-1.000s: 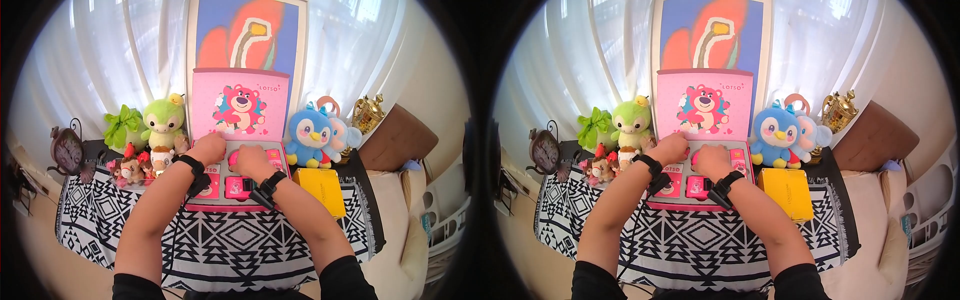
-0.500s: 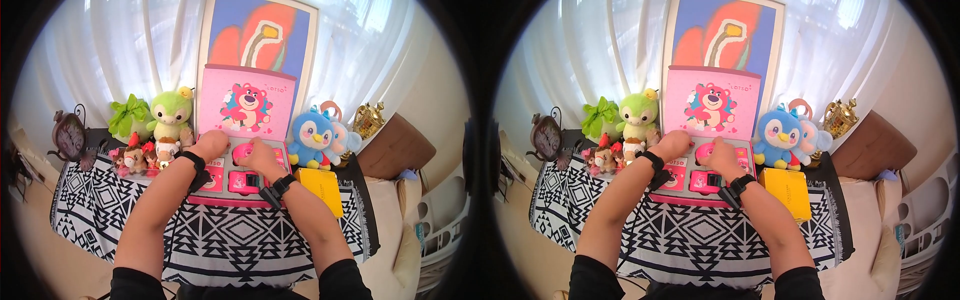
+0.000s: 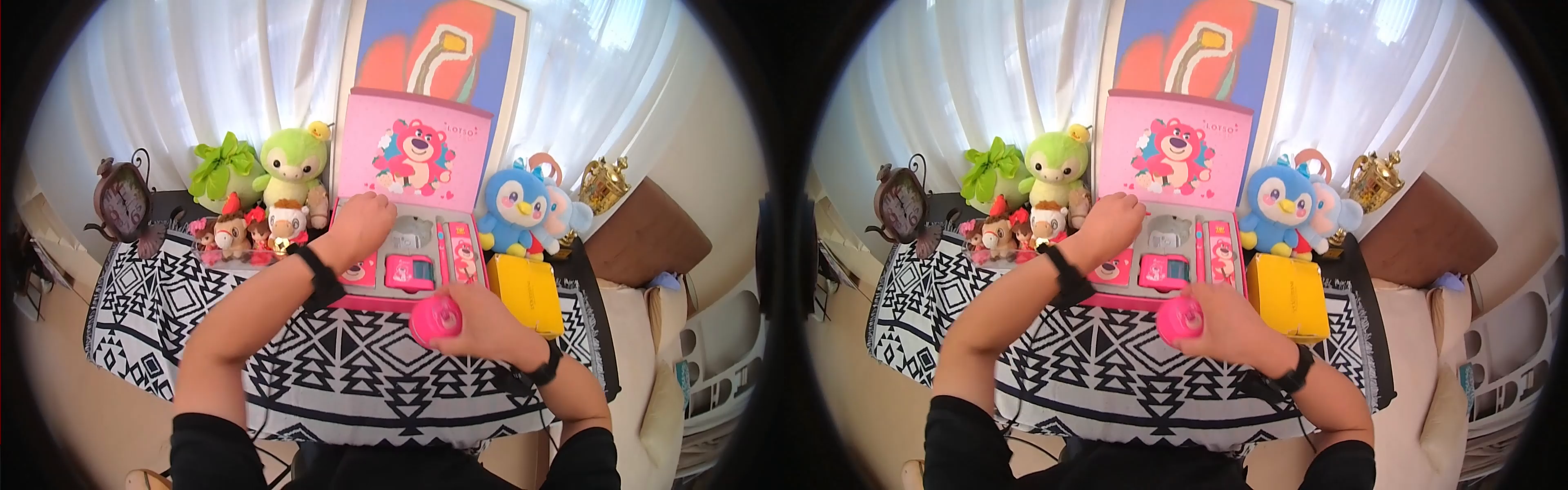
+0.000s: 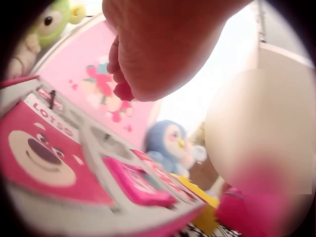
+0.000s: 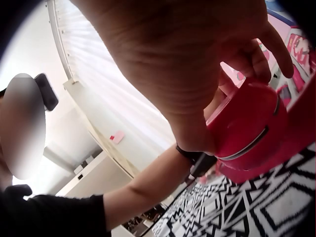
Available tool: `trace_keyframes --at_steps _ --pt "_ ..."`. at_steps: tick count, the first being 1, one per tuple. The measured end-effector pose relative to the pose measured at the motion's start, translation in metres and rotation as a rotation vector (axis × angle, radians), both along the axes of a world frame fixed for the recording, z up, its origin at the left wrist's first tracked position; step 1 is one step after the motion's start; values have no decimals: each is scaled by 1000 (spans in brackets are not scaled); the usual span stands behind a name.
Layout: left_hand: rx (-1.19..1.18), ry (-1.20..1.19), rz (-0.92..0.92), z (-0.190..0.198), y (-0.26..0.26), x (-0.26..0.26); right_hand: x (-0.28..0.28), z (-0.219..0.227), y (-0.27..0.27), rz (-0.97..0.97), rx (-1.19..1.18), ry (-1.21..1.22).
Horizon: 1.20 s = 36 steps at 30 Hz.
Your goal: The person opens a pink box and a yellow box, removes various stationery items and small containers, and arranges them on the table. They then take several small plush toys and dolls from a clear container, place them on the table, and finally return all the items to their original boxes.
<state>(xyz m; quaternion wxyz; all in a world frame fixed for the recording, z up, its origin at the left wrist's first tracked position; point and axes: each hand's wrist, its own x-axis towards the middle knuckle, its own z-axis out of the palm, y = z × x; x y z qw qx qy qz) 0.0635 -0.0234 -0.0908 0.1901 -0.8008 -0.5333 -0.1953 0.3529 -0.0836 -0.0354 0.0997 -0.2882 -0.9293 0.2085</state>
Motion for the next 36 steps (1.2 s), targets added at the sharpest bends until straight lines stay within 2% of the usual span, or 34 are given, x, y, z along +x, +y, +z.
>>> trace_keyframes --at_steps 2,3,6,8,11,13,14,16,19,20,22,24,26,28,30,33,36 --pt "68 -37 -177 11 -55 16 23 -18 -21 -26 17 -24" --pt "-69 -58 -162 15 -90 28 29 -24 -28 -44 49 -46" --pt "-132 81 -268 -9 -164 48 37 -44 -38 -115 33 -143" --pt "-223 59 -266 -38 -190 58 37 -49 -42 -123 18 -189" --pt "-340 160 -222 -61 -209 68 32 -46 -42 -124 45 -245" --pt "-351 -14 -219 -63 -211 69 31 -33 -42 -108 49 -271" --pt "-345 -9 -227 -58 -210 69 31 -32 -39 -118 54 -268" --pt "-557 -163 -73 -41 -201 65 28 -35 -26 -82 161 -123" --pt "-260 -293 -61 -25 -165 54 11 -37 11 -54 284 -99" --pt "-253 -335 -33 -23 -149 50 3 -44 28 -5 280 -29" --pt "-222 -288 -45 -10 -123 48 -17 -54 56 29 285 54" --pt "-109 -296 -67 -21 -98 41 -39 -61 74 77 303 -14" --pt "-182 -249 -32 -39 -86 37 -55 -72 89 83 292 -21" --pt "-218 -237 43 -53 -81 36 -65 -76 92 98 281 -35" --pt "-240 -237 37 -57 -80 33 -71 -71 89 69 282 -112" --pt "-272 -239 47 -60 -80 34 -82 -72 91 25 249 -189" --pt "-317 -239 64 -50 -82 36 -85 -71 97 63 262 -219"
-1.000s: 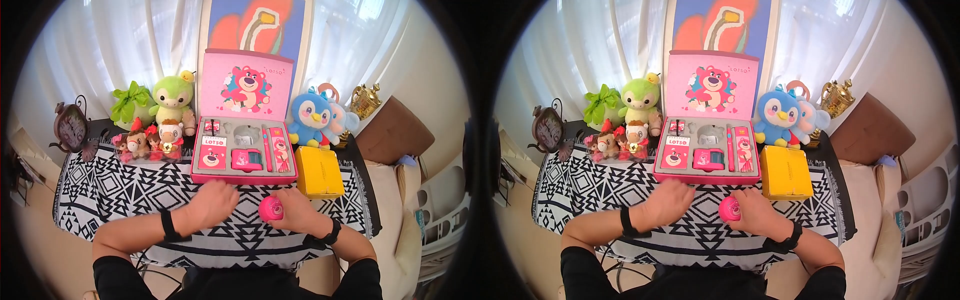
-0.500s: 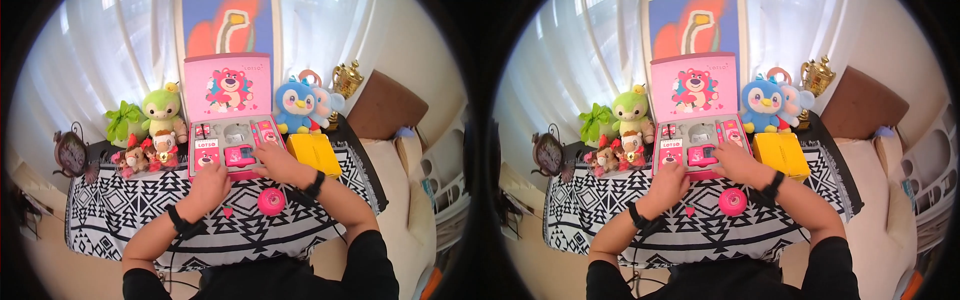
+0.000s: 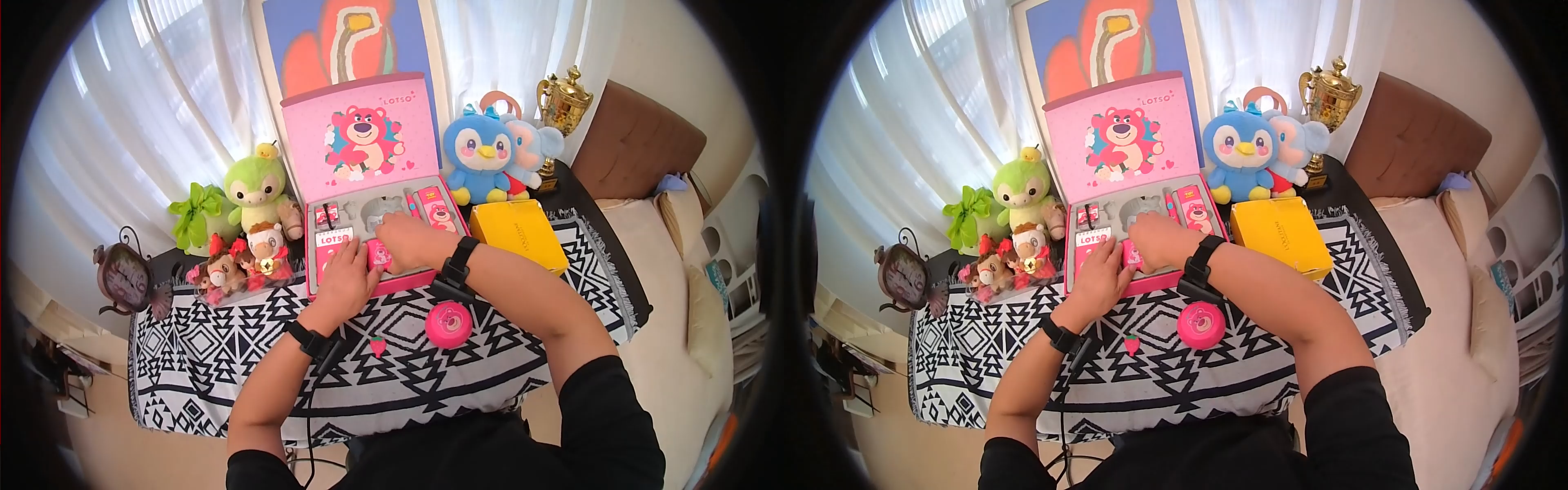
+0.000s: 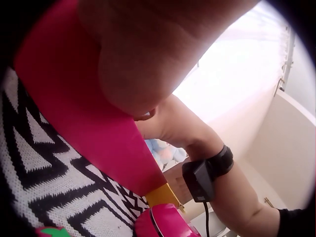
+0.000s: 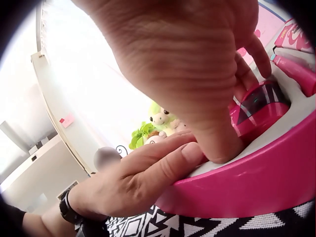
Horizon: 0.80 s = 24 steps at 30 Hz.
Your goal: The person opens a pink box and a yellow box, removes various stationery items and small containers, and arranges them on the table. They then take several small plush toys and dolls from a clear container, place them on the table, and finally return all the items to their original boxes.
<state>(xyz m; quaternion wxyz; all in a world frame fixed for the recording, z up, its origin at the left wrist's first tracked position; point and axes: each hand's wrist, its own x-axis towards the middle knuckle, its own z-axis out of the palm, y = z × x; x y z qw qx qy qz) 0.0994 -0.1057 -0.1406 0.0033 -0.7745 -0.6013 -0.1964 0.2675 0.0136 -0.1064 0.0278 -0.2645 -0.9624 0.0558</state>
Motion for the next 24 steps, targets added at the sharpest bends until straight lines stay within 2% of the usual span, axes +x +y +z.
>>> trace_keyframes --at_steps 4,6,10,12,13,14,16,17,18,20,22,24 --pt "-60 -36 15 2 0 0 5 4 2 19 13 34" --pt "-52 -42 21 3 0 1 13 6 2 68 16 186" --pt "-48 -63 29 3 0 1 26 12 3 92 -20 321" --pt "-58 -21 21 3 2 -1 32 28 -6 -5 61 488" --pt "-65 25 8 2 2 -3 38 44 -19 -17 16 565" --pt "-67 22 10 3 1 -6 44 54 -31 -15 13 562" --pt "-13 -121 -119 6 -1 -14 56 65 -60 71 -116 538" --pt "95 -144 -133 -14 3 -23 60 69 -82 151 -150 490" --pt "85 -147 -136 -8 -5 -20 64 68 -106 227 -186 444" --pt "70 -225 -162 24 -27 -11 68 52 -150 256 -204 240" --pt "123 -224 -185 30 -43 -5 67 32 -172 309 -302 141" --pt "-23 -218 -236 34 -65 4 66 12 -178 304 -271 98"
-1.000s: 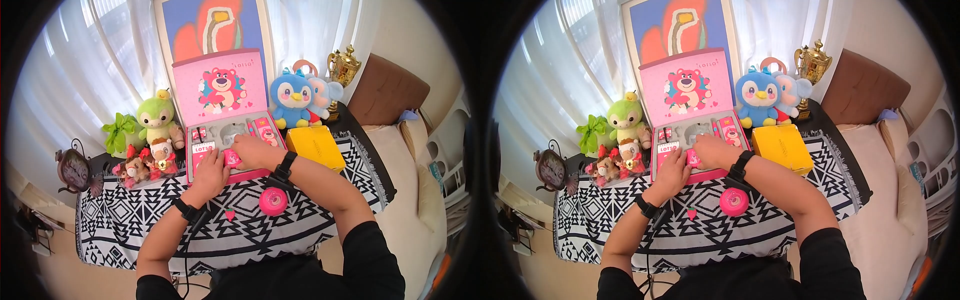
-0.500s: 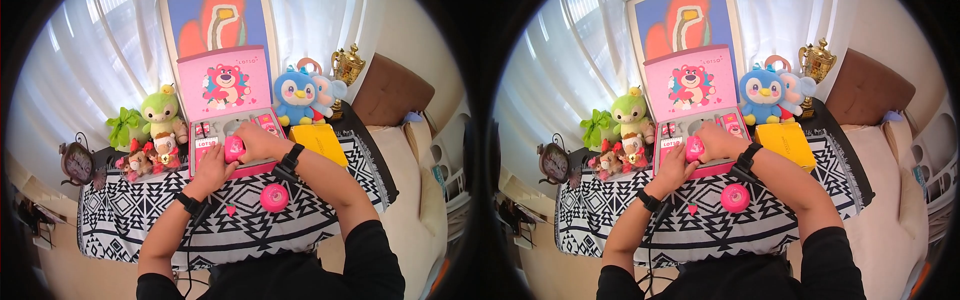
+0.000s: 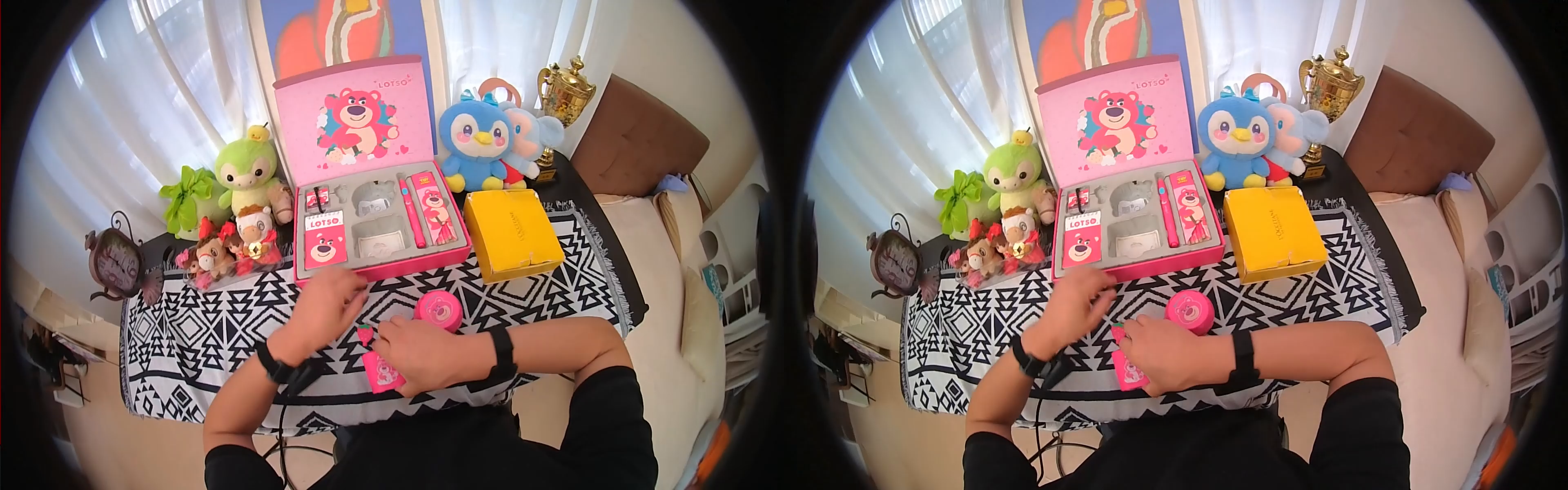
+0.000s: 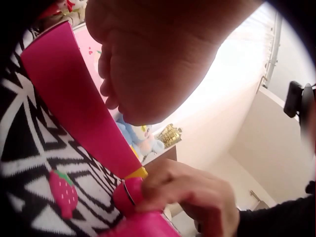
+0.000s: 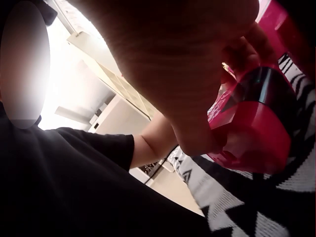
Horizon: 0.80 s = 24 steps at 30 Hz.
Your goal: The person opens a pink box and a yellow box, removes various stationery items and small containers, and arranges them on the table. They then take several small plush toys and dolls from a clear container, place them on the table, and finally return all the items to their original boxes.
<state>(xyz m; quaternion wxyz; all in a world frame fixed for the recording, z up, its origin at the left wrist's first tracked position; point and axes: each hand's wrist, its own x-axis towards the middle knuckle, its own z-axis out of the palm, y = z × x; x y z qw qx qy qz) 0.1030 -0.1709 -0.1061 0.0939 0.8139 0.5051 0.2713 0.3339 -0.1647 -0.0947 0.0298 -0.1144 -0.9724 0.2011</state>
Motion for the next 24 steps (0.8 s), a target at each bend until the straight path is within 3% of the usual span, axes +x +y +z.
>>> trace_keyframes --at_steps 5,8,11,14,16,18,20,24 --pt "-205 104 -169 -19 -28 5 6 -3 16 35 5 50" --pt "-284 95 -208 -24 -29 0 14 28 55 -154 88 99" --pt "-285 97 -232 -26 -29 -1 22 13 126 -375 270 72" --pt "-306 168 -173 -18 -28 2 27 9 157 -459 194 111" --pt "-165 142 -97 -7 -28 5 21 4 167 -465 147 -67" --pt "-179 105 -105 4 -33 13 16 1 172 -457 151 -92" --pt "-293 16 -293 10 -45 30 11 1 174 -451 160 -119" --pt "-355 102 -279 3 -59 48 7 7 173 -470 137 -135"
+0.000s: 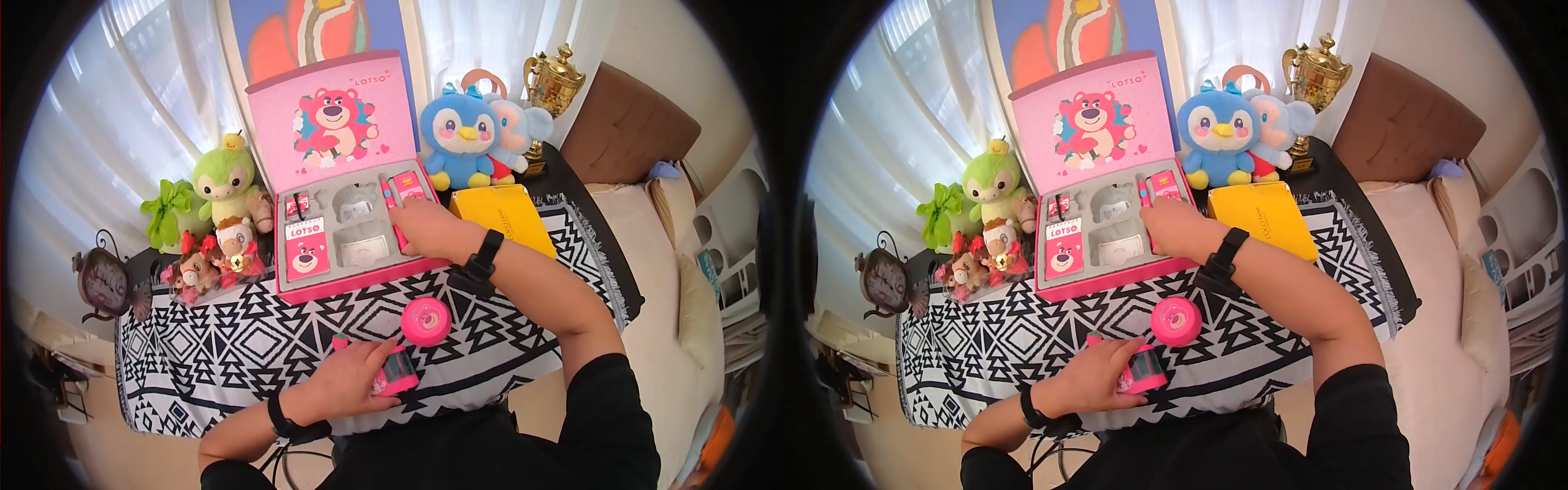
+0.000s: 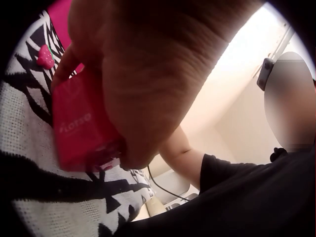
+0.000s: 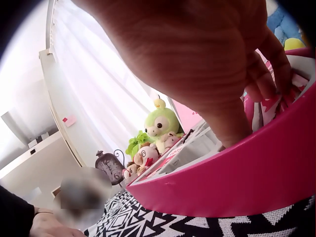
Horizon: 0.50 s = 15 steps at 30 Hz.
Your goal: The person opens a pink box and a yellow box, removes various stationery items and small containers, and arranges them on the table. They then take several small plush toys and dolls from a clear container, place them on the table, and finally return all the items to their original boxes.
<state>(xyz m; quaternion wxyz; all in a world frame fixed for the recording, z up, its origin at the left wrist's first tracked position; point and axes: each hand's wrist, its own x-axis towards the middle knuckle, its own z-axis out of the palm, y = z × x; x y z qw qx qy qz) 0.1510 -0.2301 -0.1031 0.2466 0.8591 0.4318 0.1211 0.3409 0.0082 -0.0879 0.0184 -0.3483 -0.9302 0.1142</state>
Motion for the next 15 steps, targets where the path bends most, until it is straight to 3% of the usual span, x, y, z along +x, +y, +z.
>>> trace_keyframes --at_steps 3,8,10,12,15 --pt "-113 49 48 3 -3 -5 2 -5 -2 18 47 17" --pt "18 136 263 1 -1 -32 5 -6 -8 54 112 19" --pt "112 108 260 -3 1 -41 7 -10 -8 67 132 40" --pt "-43 176 371 9 4 -44 8 -11 -12 63 138 94" --pt "59 123 311 -3 5 -47 8 -21 -14 52 192 216"
